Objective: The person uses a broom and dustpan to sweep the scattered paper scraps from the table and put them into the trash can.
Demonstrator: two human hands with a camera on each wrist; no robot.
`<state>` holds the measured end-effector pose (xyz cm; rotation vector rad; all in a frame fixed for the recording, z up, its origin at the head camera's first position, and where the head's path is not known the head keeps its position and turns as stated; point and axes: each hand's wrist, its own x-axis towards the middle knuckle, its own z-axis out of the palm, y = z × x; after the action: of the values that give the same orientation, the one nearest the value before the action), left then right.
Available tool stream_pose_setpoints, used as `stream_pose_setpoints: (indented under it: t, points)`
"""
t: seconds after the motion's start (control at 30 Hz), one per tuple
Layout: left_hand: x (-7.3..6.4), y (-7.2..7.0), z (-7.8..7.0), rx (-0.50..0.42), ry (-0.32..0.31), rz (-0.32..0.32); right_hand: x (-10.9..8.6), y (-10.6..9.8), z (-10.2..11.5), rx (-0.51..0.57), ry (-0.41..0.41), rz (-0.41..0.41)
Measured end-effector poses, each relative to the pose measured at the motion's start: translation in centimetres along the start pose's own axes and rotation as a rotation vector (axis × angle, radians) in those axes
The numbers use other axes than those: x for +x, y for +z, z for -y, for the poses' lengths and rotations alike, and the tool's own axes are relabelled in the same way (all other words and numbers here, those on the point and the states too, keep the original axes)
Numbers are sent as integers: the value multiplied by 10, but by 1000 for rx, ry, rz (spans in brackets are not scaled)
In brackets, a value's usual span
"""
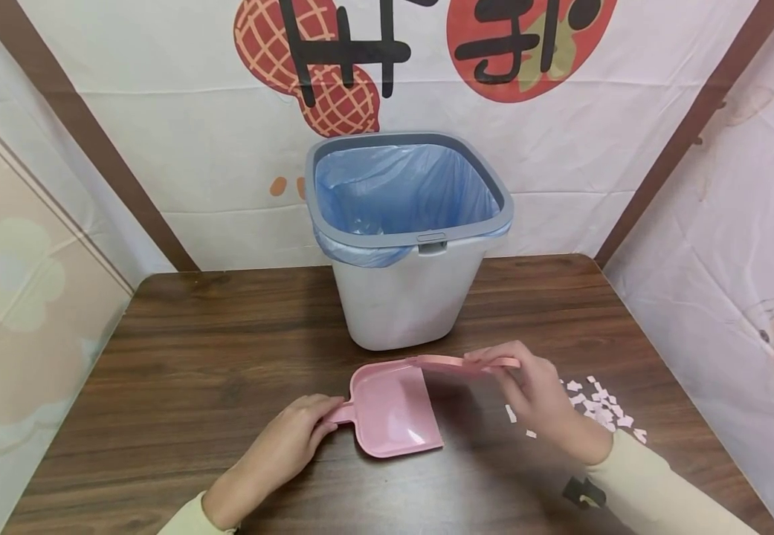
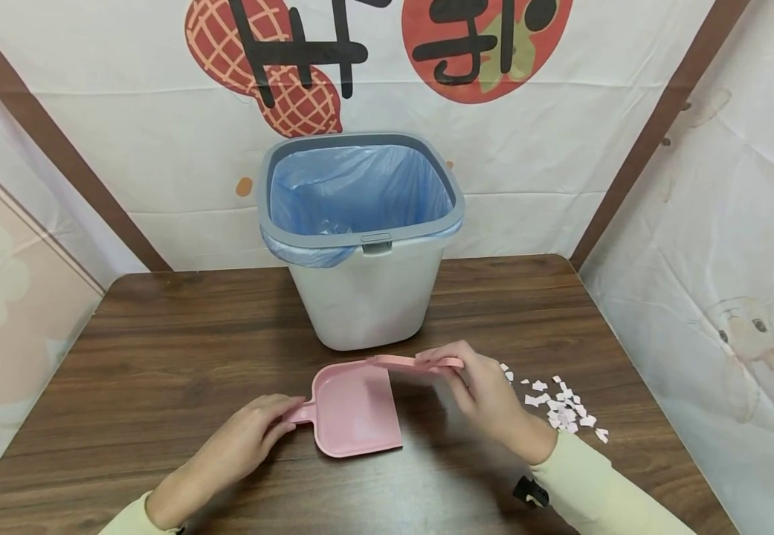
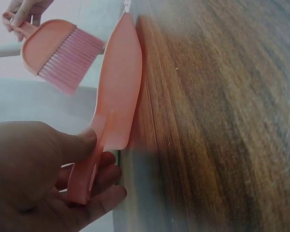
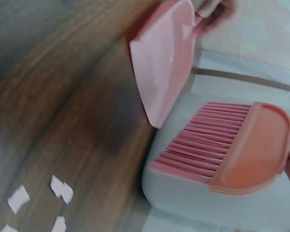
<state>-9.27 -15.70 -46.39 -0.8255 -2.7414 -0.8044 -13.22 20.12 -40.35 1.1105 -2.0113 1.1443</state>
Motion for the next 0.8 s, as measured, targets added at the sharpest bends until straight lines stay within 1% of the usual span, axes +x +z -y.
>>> stream_pose_setpoints:
  t: [0.1,0.23,0.3,0.4,0.5,0.7,0.8]
  points:
    - [0,0,0,4,4,0,2,-11,1,8,44,-2]
    - [0,1,1,5,10,-8,3,-27,4,9,148,22]
    - [1,1,1,2,8,-13,4,-34,5,-9,203,39]
    - [0,2,1,-2,-3,-17,5,-43,6,-43,258,58]
    - [0,2,1,-7,-19,-7,5,-48,7,-46,273,64]
    - [0,1,2,-25,-44,38,5,-54,4,28,213,24]
    - [0,2,3,-28,-37,31,5,-59,4,46,237,54]
